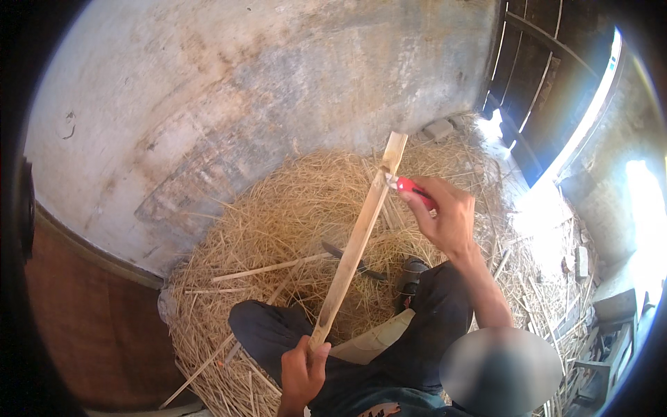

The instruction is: The person sits on a straw-covered floor and uses a large knife to split and shape a long piece of bamboo. They repeatedly strike the bamboo to split it lengthwise and then use a red utility knife to refine the edges and smooth the surface.

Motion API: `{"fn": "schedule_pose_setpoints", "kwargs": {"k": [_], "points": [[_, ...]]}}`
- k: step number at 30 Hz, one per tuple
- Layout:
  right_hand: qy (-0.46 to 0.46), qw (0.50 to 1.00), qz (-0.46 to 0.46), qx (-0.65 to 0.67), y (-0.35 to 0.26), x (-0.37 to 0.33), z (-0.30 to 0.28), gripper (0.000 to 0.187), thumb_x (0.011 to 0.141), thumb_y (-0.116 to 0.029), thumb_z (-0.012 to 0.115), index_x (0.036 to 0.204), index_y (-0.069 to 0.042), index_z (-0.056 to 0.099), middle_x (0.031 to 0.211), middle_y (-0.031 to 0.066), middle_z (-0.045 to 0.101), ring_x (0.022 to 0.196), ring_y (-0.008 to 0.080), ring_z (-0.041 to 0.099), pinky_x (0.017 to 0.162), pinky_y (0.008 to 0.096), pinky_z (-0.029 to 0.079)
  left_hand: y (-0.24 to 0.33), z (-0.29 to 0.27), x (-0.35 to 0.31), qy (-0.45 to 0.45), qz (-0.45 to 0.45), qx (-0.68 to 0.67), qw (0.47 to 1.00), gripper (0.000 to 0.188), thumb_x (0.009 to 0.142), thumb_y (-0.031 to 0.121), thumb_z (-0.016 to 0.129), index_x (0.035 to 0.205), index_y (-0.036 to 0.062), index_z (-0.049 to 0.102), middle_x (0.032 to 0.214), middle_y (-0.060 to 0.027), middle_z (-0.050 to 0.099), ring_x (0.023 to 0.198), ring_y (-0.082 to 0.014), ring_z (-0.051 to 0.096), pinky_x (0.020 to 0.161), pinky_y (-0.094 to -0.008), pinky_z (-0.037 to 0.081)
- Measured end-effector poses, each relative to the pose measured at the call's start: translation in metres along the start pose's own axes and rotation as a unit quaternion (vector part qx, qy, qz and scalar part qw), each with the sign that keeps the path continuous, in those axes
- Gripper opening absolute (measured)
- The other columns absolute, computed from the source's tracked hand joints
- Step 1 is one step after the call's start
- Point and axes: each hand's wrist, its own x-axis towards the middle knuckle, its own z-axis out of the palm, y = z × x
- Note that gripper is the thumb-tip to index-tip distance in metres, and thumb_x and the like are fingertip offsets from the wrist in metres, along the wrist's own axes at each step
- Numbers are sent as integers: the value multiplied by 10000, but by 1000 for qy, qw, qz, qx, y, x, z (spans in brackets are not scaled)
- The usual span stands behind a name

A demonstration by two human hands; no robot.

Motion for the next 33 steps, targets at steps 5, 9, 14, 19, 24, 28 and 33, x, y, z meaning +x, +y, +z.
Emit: {"fn": "schedule_pose_setpoints", "kwargs": {"k": [5, 9, 14, 19, 24, 28, 33], "points": [[15, 1000, -5, -1, 5, 5, -4, 246, 902, -227, 798, 1006, -11, 741, 824, 117, 737, 650, 217, 708, 590, 318, 539, -3, 5, -4, 19, 21, -59, 998, 401, 1005, 261, 674, 774, -19, 506, 514, -98, 375, 444, -144, 376, 449, -347, 304], [10, 1000, -6, -18, 7, 10, -1, 249, 903, -234, 797, 1006, -12, 745, 822, 120, 734, 649, 227, 705, 589, 324, 534, -5, 3, -4, 22, 19, -55, 998, 395, 1004, 258, 675, 776, -18, 509, 513, -95, 379, 441, -143, 375, 445, -346, 302], [1, 1000, -12, -2, 14, 12, 4, 243, 899, -228, 799, 999, -12, 751, 815, 121, 727, 623, 216, 681, 578, 323, 522, -8, 0, -4, 15, -5, -49, 999, 375, 1007, 262, 670, 807, -27, 542, 518, -99, 392, 452, -122, 376, 448, -341, 305], [-97, 977, 112, 151, 18, 14, 6, 303, 981, -326, 699, 1017, -28, 744, 701, 42, 618, 540, 124, 516, 503, 278, 396, -12, -5, -1, -46, -52, -111, 991, 366, 1031, 285, 642, 857, -30, 577, 563, -29, 424, 518, -87, 389, 491, -309, 300], [-117, 765, 324, 545, 25, 8, 10, 465, 1093, -476, 472, 1097, -47, 652, 671, -74, 374, 533, 36, 303, 483, 236, 231, -34, -3, -1, -129, -81, -225, 962, 346, 1066, 292, 589, 872, 5, 579, 665, 30, 452, 612, -63, 396, 554, -277, 308], [-92, 853, 289, 425, 20, 9, 10, 456, 1111, -461, 425, 1108, -45, 612, 690, -70, 347, 546, 24, 279, 488, 231, 219, -38, -1, 1, -122, -78, -229, 963, 344, 1077, 314, 570, 882, 30, 569, 693, 39, 448, 627, -56, 391, 558, -268, 308], [-92, 928, 170, 317, 1, -13, 12, 321, 1079, -343, 537, 1100, -48, 660, 727, -32, 507, 563, 57, 420, 514, 221, 323, -39, 4, 14, -106, -85, -285, 949, 386, 1090, 352, 523, 880, 28, 552, 674, 16, 441, 617, -61, 383, 556, -272, 314]]}}
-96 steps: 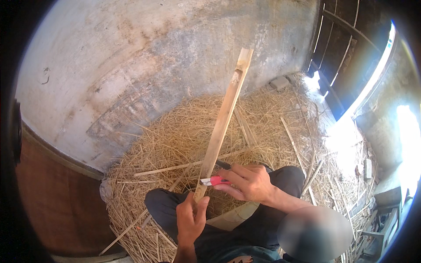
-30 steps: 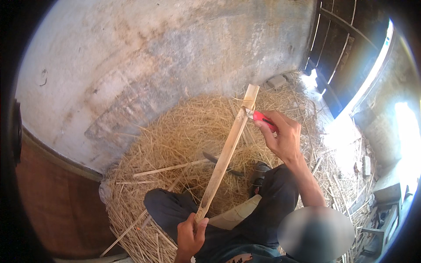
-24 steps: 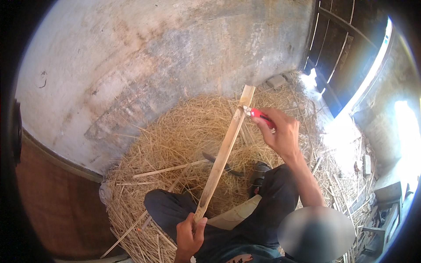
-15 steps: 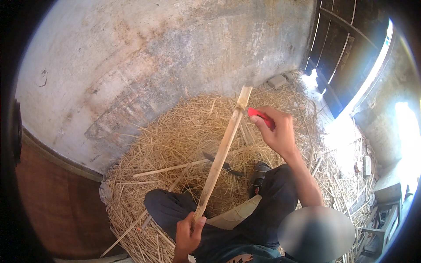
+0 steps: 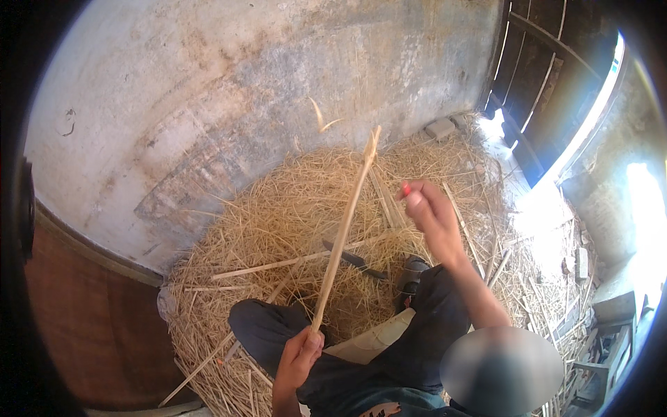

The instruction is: The person sits on a straw-covered floor and uses a large knife to split and shape a long piece of bamboo. They repeatedly strike the bamboo to split it lengthwise and then use a red utility knife to refine the edges and smooth the surface.

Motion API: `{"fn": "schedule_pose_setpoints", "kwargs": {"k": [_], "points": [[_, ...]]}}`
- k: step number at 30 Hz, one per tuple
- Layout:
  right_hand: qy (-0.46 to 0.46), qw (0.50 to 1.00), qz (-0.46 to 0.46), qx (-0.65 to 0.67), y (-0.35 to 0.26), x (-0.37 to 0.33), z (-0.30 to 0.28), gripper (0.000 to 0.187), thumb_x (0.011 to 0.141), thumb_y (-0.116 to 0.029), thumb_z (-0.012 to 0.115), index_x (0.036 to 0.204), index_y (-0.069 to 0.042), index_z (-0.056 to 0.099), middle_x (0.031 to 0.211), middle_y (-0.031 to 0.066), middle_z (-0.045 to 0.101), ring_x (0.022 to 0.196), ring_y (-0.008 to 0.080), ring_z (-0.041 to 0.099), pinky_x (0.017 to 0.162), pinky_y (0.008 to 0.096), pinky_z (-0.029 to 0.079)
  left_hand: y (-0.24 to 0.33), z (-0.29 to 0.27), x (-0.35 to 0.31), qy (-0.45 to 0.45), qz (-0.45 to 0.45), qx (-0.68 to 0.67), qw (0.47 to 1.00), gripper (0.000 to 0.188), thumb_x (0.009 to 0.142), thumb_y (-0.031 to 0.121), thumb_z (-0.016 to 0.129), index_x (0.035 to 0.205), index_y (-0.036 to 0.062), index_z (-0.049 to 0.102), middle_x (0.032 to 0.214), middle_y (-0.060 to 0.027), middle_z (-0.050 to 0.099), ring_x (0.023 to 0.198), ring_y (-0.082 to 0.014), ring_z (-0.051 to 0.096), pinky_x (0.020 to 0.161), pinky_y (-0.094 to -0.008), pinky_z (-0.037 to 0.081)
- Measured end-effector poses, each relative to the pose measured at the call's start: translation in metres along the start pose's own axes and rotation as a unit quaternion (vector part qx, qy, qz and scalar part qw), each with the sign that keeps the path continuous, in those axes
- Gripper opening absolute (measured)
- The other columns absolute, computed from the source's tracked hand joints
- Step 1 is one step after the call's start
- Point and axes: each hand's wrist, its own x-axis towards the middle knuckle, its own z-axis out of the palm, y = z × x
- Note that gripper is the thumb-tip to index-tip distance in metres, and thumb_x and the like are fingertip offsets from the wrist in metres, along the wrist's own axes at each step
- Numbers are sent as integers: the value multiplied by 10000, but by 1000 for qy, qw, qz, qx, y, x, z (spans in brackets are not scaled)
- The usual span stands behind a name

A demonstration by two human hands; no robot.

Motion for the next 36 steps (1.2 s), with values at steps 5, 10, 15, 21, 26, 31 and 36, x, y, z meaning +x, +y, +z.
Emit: {"fn": "schedule_pose_setpoints", "kwargs": {"k": [5, 10, 15, 21, 26, 31, 36], "points": [[-102, 956, -197, -192, -19, -41, 29, 292, 884, -277, 789, 1041, -41, 717, 813, 71, 680, 622, 188, 657, 556, 318, 514, 17, 4, 14, -13, 27, -18, 999, 440, 1104, 418, 448, 825, 79, 479, 669, 38, 405, 565, -46, 331, 521, -246, 260], [-131, 923, -257, -253, -20, -58, 46, 334, 854, -343, 813, 1072, -104, 731, 771, 22, 640, 550, 209, 643, 474, 332, 498, 24, 8, 18, -2, 47, 38, 998, 435, 1098, 394, 459, 872, 28, 526, 664, -17, 435, 599, -110, 387, 557, -310, 314], [-131, 917, -272, -259, -27, -61, 54, 330, 855, -347, 811, 1064, -104, 734, 724, 14, 596, 525, 201, 631, 459, 335, 490, 35, 17, 16, 33, 53, 115, 991, 431, 1088, 371, 467, 897, -9, 532, 642, -119, 464, 585, -214, 437, 570, -385, 358], [-123, 913, -264, -284, -34, -59, 53, 323, 844, -352, 822, 1041, -106, 750, 709, 6, 595, 506, 194, 622, 442, 335, 478, 43, 22, 15, 65, 58, 155, 984, 447, 1090, 376, 439, 877, -13, 499, 639, -188, 487, 572, -360, 498, 578, -442, 377], [-106, 909, -277, -292, -29, -54, 49, 327, 834, -361, 828, 1037, -116, 755, 703, -3, 592, 502, 174, 612, 431, 323, 462, 45, 21, 14, 65, 59, 168, 982, 444, 1091, 369, 428, 870, -12, 490, 632, -199, 477, 571, -388, 507, 577, -463, 381], [-105, 899, -294, -306, -33, -49, 46, 322, 836, -366, 825, 1024, -113, 757, 694, -3, 591, 501, 167, 605, 429, 318, 458, 48, 20, 12, 61, 52, 167, 983, 426, 1084, 360, 433, 884, -13, 488, 635, -215, 491, 592, -431, 535, 578, -475, 390], [82, 930, -154, -323, -8, -2, 9, 267, 918, -291, 769, 1046, -57, 760, 682, 42, 651, 516, 177, 608, 463, 329, 473, 36, 19, -8, 40, 17, 190, 981, 411, 1082, 355, 436, 921, -14, 519, 639, -232, 518, 631, -461, 574, 582, -484, 400]]}}
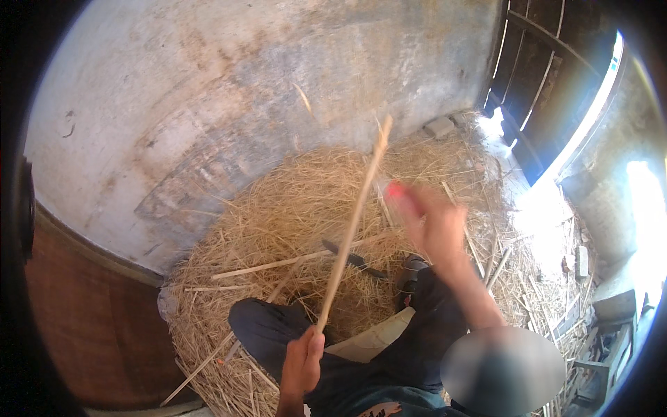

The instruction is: The person sits on a straw-covered floor and uses a large knife to split and shape a long piece of bamboo. They repeatedly strike the bamboo to split it lengthwise and then use a red utility knife to refine the edges and smooth the surface.

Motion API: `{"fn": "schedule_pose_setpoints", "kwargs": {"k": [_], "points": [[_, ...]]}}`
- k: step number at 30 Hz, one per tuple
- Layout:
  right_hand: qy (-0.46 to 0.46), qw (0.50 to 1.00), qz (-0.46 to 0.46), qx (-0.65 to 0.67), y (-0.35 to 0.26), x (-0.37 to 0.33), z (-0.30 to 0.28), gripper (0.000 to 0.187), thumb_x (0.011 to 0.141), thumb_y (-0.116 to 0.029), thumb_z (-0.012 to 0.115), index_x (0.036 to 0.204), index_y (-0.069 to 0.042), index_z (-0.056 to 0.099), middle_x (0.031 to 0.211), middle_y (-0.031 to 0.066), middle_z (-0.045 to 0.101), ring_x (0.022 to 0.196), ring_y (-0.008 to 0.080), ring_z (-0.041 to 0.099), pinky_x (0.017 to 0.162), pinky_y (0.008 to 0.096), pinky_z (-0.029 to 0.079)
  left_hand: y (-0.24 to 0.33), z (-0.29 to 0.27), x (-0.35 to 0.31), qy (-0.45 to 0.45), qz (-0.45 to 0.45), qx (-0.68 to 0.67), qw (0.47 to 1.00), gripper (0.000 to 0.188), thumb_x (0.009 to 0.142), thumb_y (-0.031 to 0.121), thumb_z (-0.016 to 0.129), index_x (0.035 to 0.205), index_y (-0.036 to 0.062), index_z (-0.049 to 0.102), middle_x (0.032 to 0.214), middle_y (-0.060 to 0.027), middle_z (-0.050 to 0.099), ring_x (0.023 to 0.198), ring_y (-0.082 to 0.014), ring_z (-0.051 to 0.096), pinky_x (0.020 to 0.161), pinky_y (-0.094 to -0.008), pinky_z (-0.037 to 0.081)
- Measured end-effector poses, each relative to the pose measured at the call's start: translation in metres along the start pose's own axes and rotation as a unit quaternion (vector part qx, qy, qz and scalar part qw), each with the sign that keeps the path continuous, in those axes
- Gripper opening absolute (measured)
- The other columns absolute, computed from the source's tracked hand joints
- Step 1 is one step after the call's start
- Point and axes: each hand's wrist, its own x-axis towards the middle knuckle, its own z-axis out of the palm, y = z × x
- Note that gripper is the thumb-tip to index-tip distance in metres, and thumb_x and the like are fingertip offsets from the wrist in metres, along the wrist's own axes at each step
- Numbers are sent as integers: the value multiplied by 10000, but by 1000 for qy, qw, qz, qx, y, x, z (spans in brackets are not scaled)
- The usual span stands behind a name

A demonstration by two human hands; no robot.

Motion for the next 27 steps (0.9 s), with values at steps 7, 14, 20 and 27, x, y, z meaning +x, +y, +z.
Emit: {"fn": "schedule_pose_setpoints", "kwargs": {"k": [7, 14, 20, 27], "points": [[10, 995, 86, 49, 8, 16, -25, 185, 956, -207, 726, 1039, -47, 767, 759, 60, 713, 550, 152, 586, 551, 315, 482, -26, -5, -6, 2, -22, -30, 999, 427, 1081, 373, 456, 916, -9, 551, 630, -168, 496, 599, -339, 513, 565, -428, 376], [-163, 968, -155, 111, -48, -49, 12, 284, 880, -372, 790, 1015, -126, 749, 711, 28, 622, 533, 216, 635, 473, 351, 492, -6, -6, 14, 35, 7, -1, 999, 430, 1084, 378, 456, 936, -15, 548, 650, -225, 529, 626, -450, 555, 579, -478, 401], [-165, 968, -165, 94, -54, -59, 16, 309, 869, -384, 797, 1014, -119, 732, 685, 12, 581, 502, 210, 616, 438, 339, 468, 4, -1, 16, 51, 41, 31, 997, 397, 1083, 352, 466, 933, -10, 528, 656, -237, 549, 669, -489, 589, 598, -519, 428], [-151, 971, -174, 67, -57, -53, 9, 319, 846, -388, 815, 1016, -126, 747, 685, 5, 585, 487, 197, 610, 427, 330, 461, 3, 0, 12, 69, 54, 47, 995, 375, 1085, 333, 468, 920, 1, 524, 636, -226, 562, 635, -474, 609, 561, -517, 431]]}}
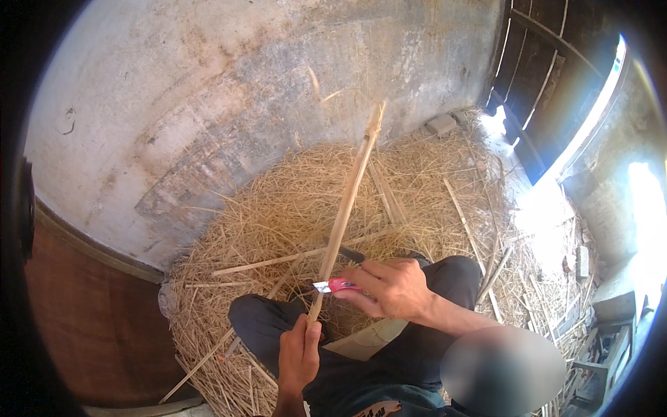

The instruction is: The person sits on a straw-covered floor and uses a large knife to split and shape a long piece of bamboo. They repeatedly strike the bamboo to split it lengthwise and then use a red utility knife to refine the edges and smooth the surface.

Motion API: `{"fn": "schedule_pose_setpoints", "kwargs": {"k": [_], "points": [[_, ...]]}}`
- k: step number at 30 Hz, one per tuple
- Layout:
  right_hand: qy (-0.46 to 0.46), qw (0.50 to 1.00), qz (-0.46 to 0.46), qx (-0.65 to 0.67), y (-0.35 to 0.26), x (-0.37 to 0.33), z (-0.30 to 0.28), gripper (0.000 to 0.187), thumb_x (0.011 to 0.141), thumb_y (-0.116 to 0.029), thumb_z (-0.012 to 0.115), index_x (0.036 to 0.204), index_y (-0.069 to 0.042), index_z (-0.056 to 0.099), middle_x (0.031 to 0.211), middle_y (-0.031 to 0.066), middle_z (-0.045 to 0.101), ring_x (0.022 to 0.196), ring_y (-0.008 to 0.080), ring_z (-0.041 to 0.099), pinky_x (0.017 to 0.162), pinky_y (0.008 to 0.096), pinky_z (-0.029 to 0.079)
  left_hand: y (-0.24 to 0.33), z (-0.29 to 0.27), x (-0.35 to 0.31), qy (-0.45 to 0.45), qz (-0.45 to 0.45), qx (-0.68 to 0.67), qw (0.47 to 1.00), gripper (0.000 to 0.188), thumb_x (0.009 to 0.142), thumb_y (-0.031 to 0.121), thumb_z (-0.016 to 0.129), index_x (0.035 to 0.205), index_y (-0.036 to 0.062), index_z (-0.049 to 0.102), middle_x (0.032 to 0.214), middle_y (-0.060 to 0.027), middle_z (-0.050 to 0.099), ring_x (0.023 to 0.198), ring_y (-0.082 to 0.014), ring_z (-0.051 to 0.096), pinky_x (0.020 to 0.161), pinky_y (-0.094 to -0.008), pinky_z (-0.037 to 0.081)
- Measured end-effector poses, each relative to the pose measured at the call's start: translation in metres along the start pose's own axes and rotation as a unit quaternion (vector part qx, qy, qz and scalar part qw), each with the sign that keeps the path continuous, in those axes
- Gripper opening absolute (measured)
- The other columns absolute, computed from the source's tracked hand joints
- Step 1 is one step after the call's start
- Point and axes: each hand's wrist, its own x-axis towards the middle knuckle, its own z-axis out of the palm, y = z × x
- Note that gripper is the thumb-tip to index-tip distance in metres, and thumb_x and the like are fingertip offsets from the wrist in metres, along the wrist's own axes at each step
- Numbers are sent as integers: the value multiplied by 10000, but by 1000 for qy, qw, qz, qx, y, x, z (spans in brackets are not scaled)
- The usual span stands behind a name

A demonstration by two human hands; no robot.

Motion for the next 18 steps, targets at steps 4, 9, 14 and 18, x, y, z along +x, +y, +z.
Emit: {"fn": "schedule_pose_setpoints", "kwargs": {"k": [4, 9, 14, 18], "points": [[23, 1000, 11, -7, 6, 4, -3, 317, 833, -382, 824, 1015, -131, 754, 691, -3, 588, 492, 187, 615, 424, 328, 460, -4, -1, -4, 8, 11, 1, 1000, 352, 1084, 313, 477, 919, 6, 525, 625, -221, 561, 622, -472, 609, 546, -521, 431], [11, 1000, 5, -15, 5, 8, -7, 291, 853, -372, 813, 1006, -130, 765, 683, 8, 619, 513, 189, 631, 422, 328, 464, -8, -2, -9, 10, 15, 3, 1000, 328, 1080, 294, 483, 925, 9, 529, 632, -227, 570, 634, -477, 613, 549, -525, 436], [124, 974, 172, -79, 44, 24, -22, 262, 922, -321, 763, 1002, -72, 780, 676, 77, 675, 535, 203, 645, 462, 332, 467, -10, -3, -27, -38, -48, 24, 998, 414, 1071, 354, 464, 910, -15, 562, 639, -200, 571, 600, -404, 620, 557, -441, 425], [193, 948, 230, -104, 102, 30, -53, 260, 981, -283, 707, 1062, -44, 766, 704, 105, 703, 541, 141, 604, 511, 310, 452, -18, -2, -47, -70, -64, -24, 995, 390, 1070, 338, 477, 903, -5, 555, 592, -185, 485, 531, -360, 551, 533, -434, 384]]}}
